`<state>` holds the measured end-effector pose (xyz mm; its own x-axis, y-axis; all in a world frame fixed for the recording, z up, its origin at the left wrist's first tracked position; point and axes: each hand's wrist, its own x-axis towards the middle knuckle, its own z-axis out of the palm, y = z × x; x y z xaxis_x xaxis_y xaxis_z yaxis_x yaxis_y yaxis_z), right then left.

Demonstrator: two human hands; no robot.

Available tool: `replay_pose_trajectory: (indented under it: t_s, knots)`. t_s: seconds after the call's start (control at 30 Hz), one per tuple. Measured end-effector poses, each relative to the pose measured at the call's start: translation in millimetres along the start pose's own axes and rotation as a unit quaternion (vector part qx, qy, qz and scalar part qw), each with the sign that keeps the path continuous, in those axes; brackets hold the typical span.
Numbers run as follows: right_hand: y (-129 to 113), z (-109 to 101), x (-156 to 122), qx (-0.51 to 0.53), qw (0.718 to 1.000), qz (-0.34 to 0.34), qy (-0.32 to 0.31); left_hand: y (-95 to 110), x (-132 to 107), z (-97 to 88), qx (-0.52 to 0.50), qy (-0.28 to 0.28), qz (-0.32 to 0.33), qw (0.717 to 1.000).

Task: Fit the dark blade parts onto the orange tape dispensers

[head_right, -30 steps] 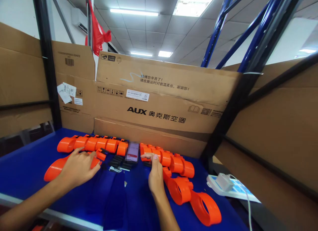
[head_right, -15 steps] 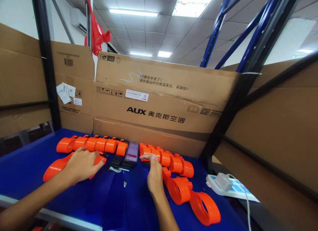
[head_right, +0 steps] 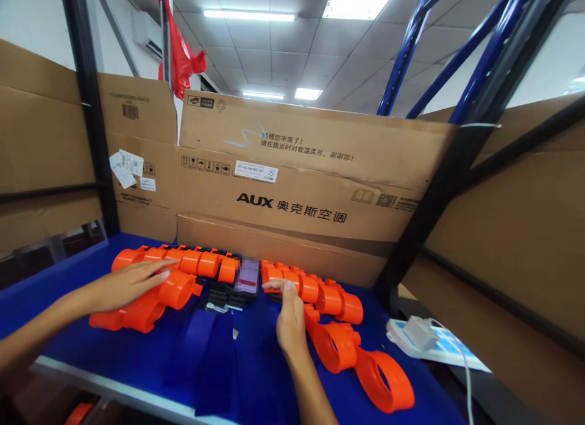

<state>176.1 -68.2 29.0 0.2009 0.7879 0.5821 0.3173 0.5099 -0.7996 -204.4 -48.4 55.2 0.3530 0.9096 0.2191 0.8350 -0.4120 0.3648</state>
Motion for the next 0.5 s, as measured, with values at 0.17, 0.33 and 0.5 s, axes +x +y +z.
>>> replay_pose_trajectory:
  t_s: [0.17,0.33,0.5]
  knots:
    - [0.0,1.6,-0.8,-0.003,1.000,-0.010,0.009,-37.8,-26.6,-1.8,0.020,-0.068,0.084,0.994]
    - [1.6,1.7,-1.0,-0.001,1.000,-0.006,0.005,-43.2,-32.3,22.6,0.027,-0.042,0.116,0.992]
    - [-0.2,1.5,-0.8,0.000,1.000,0.005,0.012,-30.1,-30.2,19.3,0.059,0.006,0.115,0.992]
